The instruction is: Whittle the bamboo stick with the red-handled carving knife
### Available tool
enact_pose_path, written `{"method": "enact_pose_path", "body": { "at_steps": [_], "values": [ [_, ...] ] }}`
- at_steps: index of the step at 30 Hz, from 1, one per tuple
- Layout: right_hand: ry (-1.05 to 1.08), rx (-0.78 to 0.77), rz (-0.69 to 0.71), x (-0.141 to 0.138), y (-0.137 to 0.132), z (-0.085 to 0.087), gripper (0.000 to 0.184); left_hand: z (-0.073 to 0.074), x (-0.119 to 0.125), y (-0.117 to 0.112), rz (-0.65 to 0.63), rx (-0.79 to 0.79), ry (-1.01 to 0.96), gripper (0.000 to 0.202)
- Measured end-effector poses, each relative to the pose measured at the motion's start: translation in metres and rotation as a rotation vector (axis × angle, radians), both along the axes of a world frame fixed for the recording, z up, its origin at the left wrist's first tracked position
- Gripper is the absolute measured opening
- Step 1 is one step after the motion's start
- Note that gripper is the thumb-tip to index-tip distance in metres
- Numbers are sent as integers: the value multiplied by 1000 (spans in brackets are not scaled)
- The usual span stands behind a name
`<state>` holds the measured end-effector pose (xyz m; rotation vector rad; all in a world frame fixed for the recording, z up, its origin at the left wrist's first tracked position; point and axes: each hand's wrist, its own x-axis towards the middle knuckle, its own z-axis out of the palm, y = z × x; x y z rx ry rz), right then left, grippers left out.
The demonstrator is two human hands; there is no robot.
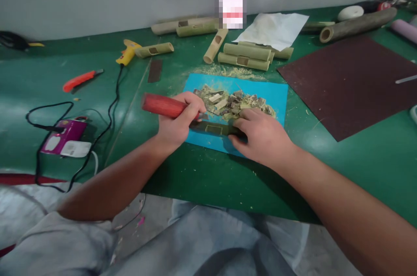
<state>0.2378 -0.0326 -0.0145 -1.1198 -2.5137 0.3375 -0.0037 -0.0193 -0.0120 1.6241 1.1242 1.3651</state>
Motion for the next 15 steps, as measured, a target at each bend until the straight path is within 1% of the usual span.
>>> {"method": "enact_pose_path", "body": {
  "at_steps": [4, 8, 15],
  "values": [
    [-46, 18, -9, -2, -1, 3, 29, -4, -1, 1, -31, 50, 42, 43],
    [-66, 54, -8, -3, -2, 6, 29, -2, 0, 1, -34, 67, 65, 40],
    [-47, 99, -15, -10, -6, -1, 20, 3, 0, -1, -43, 123, 158, 33]
  ]
}}
